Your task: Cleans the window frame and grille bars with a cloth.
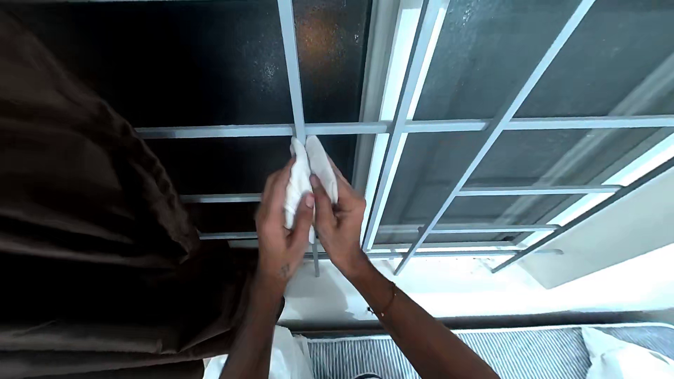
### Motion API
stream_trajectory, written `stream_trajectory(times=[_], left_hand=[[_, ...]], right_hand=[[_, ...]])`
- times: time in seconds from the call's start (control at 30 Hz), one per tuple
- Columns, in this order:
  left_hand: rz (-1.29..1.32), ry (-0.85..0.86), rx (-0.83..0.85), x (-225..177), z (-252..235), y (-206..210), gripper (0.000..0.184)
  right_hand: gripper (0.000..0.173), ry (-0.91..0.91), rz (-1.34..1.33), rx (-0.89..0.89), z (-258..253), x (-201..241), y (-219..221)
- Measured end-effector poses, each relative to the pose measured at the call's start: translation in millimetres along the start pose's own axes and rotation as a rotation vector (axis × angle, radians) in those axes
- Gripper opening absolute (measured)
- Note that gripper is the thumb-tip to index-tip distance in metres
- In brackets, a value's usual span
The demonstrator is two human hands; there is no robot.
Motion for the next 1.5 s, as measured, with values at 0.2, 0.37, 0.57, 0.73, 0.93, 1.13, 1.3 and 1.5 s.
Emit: stream_trajectory(times=[0.2,0.37,0.57,0.73,0.93,1.13,1.3,1.5], left_hand=[[-0.339,0.053,-0.038,2.5,18.6,26.8,0.050],[-0.402,0.113,-0.075,-35.5,-19.4,4.2,0.043],[-0.333,0.116,-0.144,-11.4,0.2,17.5,0.037],[-0.427,0.044,-0.269,17.5,50.7,27.8,0.043],[-0.409,0.042,-0.248,-17.9,-7.2,10.5,0.034],[-0.466,0.112,-0.217,2.9,17.3,24.2,0.033],[-0.385,0.039,-0.218,9.8,30.1,23.3,0.030],[-0.143,-0.060,-0.369,-29.5,-10.6,12.9,0.032]], right_hand=[[0.045,-0.027,0.138,0.089,8.4,-22.5,-6.1],[0.041,-0.056,0.124,0.033,-12.3,17.6,-2.1],[0.044,-0.048,0.155,0.048,5.3,-15.0,-3.6],[0.042,0.001,0.139,0.069,13.3,-25.5,-5.0],[0.045,-0.045,0.185,0.028,-16.5,17.9,-4.3],[0.044,-0.048,0.359,0.083,0.7,-5.7,-6.7],[0.038,-0.017,0.246,0.072,6.3,-16.6,-8.7],[0.036,-0.066,0.175,-0.014,-23.1,21.3,-14.8]])
Point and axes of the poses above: each hand's wrist, its own z-axis away from the middle knuckle, its own y-axis out of the palm, x = y × z, the point moved 6 cm from there along -z, towards the middle knuckle, and after that the axes turned 3 degrees about y, right-handed, at the moved point
